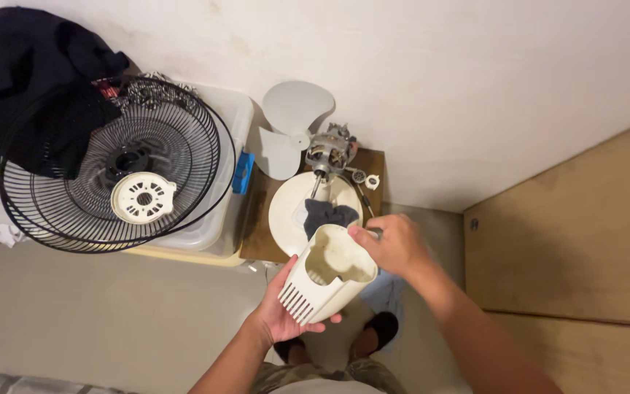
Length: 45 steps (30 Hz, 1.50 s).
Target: The person wipes the fan base and motor housing with a cloth, then attaches the rear motor cover and secures it with a screwdriver. They place a small plastic ring onto the motor shaft and continue tightening the cover screws.
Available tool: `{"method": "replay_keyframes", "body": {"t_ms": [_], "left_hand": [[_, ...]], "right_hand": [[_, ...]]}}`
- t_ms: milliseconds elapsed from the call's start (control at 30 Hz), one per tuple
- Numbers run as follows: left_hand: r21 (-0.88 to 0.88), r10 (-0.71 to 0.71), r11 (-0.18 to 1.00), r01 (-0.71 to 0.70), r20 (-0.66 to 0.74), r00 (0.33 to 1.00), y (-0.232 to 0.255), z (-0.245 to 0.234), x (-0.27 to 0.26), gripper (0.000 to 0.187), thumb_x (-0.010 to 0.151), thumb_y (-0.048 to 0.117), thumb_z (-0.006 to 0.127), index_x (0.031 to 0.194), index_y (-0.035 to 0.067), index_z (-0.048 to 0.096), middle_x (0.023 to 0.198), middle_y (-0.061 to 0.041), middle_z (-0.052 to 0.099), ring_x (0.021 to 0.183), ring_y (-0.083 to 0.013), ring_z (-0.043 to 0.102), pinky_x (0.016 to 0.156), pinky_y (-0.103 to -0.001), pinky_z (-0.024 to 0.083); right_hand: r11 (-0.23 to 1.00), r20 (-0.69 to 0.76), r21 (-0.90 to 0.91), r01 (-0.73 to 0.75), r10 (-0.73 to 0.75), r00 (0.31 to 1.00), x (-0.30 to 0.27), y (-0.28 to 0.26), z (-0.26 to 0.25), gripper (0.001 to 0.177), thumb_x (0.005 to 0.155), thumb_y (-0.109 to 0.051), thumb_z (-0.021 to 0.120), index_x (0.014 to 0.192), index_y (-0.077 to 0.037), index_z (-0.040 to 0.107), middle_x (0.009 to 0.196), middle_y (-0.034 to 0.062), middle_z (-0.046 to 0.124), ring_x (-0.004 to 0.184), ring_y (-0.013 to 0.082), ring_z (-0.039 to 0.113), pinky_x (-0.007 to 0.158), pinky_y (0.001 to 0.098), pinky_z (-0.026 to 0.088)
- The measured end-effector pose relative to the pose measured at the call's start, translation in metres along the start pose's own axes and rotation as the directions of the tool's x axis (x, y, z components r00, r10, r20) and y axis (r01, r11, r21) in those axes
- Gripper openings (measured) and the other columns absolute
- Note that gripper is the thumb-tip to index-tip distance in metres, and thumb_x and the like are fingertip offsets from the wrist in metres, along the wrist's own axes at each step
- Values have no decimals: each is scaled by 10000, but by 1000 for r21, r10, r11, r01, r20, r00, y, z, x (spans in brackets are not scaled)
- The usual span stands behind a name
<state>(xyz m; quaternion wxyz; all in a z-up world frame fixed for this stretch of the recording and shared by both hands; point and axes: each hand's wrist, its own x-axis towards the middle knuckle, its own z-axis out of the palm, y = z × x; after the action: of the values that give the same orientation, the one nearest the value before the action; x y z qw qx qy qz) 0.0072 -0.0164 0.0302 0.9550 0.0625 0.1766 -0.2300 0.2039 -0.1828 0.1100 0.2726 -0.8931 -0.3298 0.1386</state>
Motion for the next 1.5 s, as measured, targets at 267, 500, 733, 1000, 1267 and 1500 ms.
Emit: {"method": "replay_keyframes", "body": {"t_ms": [267,500,733,1000,1267,1500], "left_hand": [[32,12,999,-14,57,998,-2,11,8,881,964,745,337,1497,64,506,1201,-281,694,920,-482,731,666,-497,653],[37,18,999,-22,82,996,-6,13,15,883,979,746,340,1505,55,504,1205,-298,685,928,-477,733,679,-496,654],[44,-4,999,0,105,995,-7,18,19,901,977,759,341,1512,50,494,1219,-301,677,951,-480,729,700,-506,653],[70,-24,997,17,88,996,-9,23,22,900,966,766,337,1504,64,502,1230,-301,679,964,-471,730,703,-503,655],[182,30,983,-36,36,999,1,21,21,905,967,769,337,1480,49,528,1194,-287,699,932,-438,744,682,-481,657],[311,90,949,-61,-82,993,15,24,12,861,942,763,358,1443,95,565,1129,-222,744,872,-395,761,635,-459,653]], "right_hand": [[989,-141,-102,104,-118,983,3,-2,-11,475,802,-575,708,759,-108,784,574,170,642,612,398,664,599,492,530],[928,-347,-68,367,-366,863,0,-2,-17,420,793,-459,762,712,-54,683,644,154,632,598,373,629,555,459,500],[789,-452,-209,577,-602,659,4,-3,-27,456,776,-465,774,682,-56,596,636,117,581,611,353,591,576,452,460],[818,-426,-255,516,-574,700,0,-3,-38,364,747,-369,799,683,-71,600,660,112,591,632,357,594,585,454,459],[871,-365,-382,308,-448,816,-13,11,-55,364,727,-387,800,652,-61,657,622,145,601,588,389,584,547,469,460],[933,-186,-354,66,-140,973,-22,20,-51,459,814,-532,715,717,-84,746,550,131,618,575,358,638,556,473,494]]}}
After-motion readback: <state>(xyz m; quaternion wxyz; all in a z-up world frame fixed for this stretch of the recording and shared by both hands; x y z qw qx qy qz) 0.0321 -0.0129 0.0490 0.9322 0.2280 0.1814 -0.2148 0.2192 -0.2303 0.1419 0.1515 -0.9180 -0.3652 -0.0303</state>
